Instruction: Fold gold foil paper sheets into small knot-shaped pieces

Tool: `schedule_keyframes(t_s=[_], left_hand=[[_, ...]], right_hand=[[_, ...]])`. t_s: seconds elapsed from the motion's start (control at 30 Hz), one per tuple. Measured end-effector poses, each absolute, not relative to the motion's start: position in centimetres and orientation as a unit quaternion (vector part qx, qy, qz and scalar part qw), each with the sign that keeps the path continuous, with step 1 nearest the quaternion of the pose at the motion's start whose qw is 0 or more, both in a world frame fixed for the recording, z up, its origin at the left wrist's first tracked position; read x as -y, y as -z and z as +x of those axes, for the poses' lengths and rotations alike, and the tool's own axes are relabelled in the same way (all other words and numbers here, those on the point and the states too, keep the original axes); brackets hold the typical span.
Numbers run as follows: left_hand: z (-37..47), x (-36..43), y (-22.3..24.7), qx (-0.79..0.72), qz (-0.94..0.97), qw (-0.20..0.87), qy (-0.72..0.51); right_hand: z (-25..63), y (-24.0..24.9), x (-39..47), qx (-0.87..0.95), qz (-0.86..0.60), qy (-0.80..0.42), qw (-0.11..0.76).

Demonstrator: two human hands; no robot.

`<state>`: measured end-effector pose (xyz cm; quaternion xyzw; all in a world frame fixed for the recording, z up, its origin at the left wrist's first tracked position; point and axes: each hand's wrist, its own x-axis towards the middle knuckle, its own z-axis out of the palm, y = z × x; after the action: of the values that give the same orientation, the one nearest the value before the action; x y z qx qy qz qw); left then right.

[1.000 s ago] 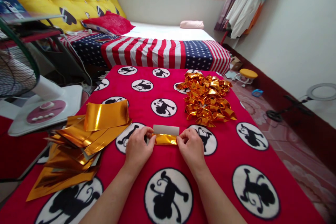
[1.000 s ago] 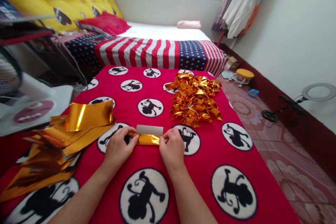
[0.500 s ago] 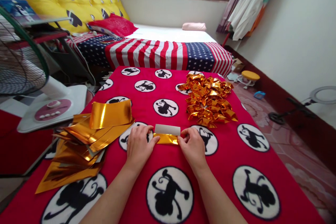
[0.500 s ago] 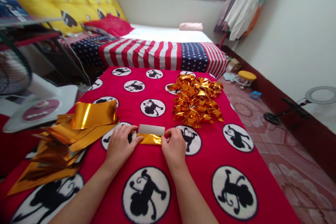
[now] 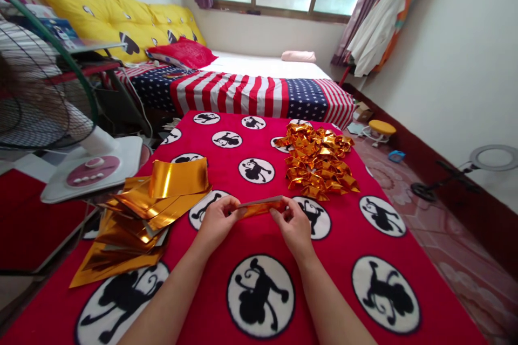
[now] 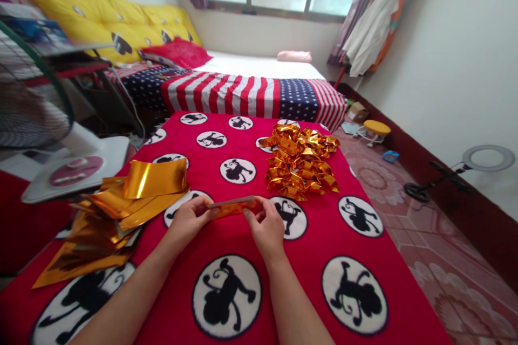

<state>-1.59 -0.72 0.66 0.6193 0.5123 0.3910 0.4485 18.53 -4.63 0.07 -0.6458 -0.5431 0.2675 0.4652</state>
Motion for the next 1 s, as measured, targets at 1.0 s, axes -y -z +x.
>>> schedule_keyframes(t_s=[1.0], left_hand=[[0.1, 1.7, 0.4, -0.477, 0.523, 0.544, -0.45]], right_hand=[[18.2, 0.3, 4.6, 0.446, -0.527, -0.416, 0.592]])
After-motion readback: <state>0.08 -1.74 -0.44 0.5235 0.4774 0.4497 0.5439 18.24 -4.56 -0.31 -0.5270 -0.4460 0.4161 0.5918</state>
